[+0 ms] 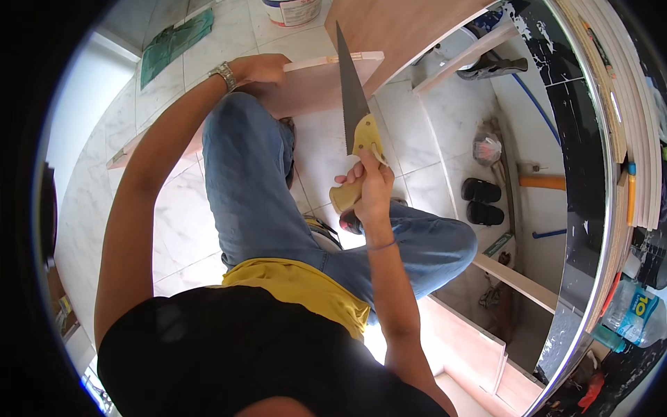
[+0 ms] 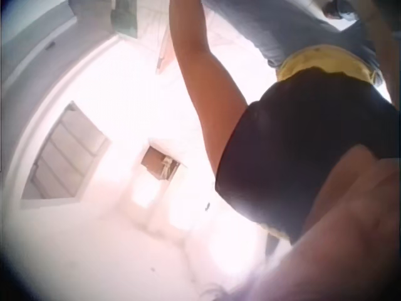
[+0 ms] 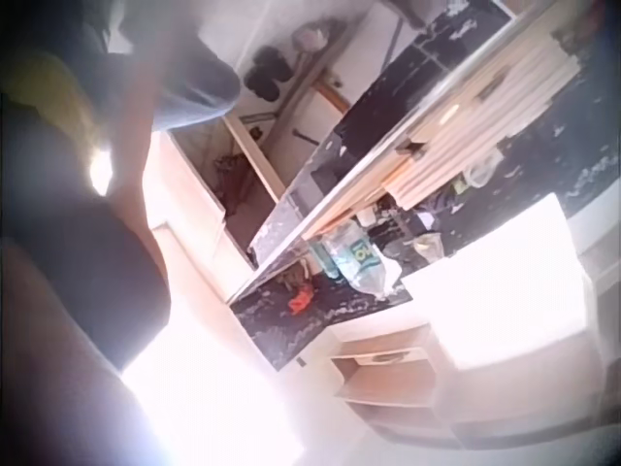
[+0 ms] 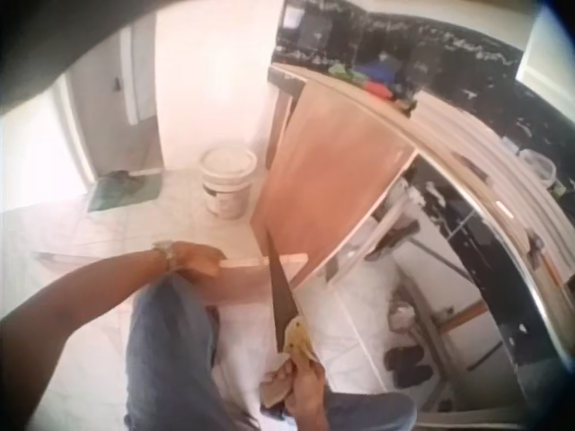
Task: The person saws a piece of wood using a hand saw while holding the wood steady by hand on a floor-level workspace.
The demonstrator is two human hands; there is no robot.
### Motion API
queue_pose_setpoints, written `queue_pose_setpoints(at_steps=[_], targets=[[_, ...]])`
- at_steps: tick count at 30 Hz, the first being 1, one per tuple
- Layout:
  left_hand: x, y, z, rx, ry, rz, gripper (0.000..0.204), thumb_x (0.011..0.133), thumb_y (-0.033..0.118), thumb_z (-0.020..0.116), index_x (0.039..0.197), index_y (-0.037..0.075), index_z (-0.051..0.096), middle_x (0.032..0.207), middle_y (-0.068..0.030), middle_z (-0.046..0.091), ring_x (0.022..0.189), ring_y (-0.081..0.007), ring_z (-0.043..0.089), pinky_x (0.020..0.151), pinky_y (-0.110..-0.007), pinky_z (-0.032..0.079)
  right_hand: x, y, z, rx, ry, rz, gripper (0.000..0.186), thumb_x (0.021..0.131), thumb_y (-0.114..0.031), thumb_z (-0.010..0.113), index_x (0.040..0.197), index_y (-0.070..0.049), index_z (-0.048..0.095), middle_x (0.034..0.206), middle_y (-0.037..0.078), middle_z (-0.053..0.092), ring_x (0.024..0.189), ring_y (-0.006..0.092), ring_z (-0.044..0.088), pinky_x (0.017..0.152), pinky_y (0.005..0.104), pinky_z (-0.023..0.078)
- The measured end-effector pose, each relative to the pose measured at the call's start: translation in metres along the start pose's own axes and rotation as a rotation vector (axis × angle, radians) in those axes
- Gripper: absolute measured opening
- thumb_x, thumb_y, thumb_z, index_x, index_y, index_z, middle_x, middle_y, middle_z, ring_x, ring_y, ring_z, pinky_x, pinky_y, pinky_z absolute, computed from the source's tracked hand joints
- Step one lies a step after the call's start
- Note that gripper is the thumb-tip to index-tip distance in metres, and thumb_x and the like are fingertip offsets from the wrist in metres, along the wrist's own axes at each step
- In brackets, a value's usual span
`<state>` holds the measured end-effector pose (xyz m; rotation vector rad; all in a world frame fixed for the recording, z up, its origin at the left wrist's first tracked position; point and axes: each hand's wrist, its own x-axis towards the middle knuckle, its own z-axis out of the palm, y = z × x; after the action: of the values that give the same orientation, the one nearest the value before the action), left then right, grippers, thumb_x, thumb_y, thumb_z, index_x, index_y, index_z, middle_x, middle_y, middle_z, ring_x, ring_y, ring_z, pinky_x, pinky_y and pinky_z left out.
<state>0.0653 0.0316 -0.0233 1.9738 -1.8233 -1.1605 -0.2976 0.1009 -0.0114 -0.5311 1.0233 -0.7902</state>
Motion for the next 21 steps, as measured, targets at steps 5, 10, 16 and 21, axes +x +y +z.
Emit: queue_pose_setpoints(at_steps=[5,10,16,21], targets=[[-0.013,0.017,-0.007,-0.052,0.006,-0.047,0.044,0.064,0.013,0.065,0.103,-0.007,0.069,0.08,-0.0145,0.067,0.074,-0.0242,0.054,0.071,-0.041,0.045,-0.036,0.009,-0.029,0.029,0.012,0.136,0.024,0.101,-0.028,0.069,0.097,-0.006,0.059,0.063,-0.003,0.04,0.052,0.0121,0.045,0.052,0.0381,0.055],[-0.015,0.012,-0.002,-0.056,0.084,-0.108,0.068,0.067,0.01,0.065,0.133,-0.005,0.063,0.11,-0.0191,0.069,0.1,-0.0246,0.064,0.084,-0.034,0.052,0.012,0.008,0.001,-0.1,-0.028,0.065,0.021,0.102,-0.026,0.069,0.101,-0.008,0.059,0.065,-0.004,0.036,0.053,0.0102,0.041,0.05,0.035,0.051],[-0.018,0.019,-0.008,-0.025,0.048,-0.051,0.068,0.064,0.008,0.065,0.131,-0.007,0.064,0.103,-0.0198,0.07,0.095,-0.0249,0.065,0.078,-0.034,0.052,0.006,0.004,0.002,-0.139,-0.007,0.012,0.023,0.101,-0.026,0.07,0.103,-0.006,0.06,0.064,-0.005,0.037,0.052,0.0098,0.04,0.049,0.0355,0.051],[-0.013,0.028,-0.012,0.037,-0.041,-0.143,0.069,0.063,0.006,0.065,0.13,-0.008,0.065,0.099,-0.0206,0.071,0.092,-0.0267,0.066,0.077,-0.035,0.052,0.022,0.004,0.004,-0.189,-0.015,-0.015,0.024,0.101,-0.028,0.07,0.105,-0.006,0.061,0.065,-0.005,0.037,0.052,0.0092,0.04,0.048,0.0342,0.051]])
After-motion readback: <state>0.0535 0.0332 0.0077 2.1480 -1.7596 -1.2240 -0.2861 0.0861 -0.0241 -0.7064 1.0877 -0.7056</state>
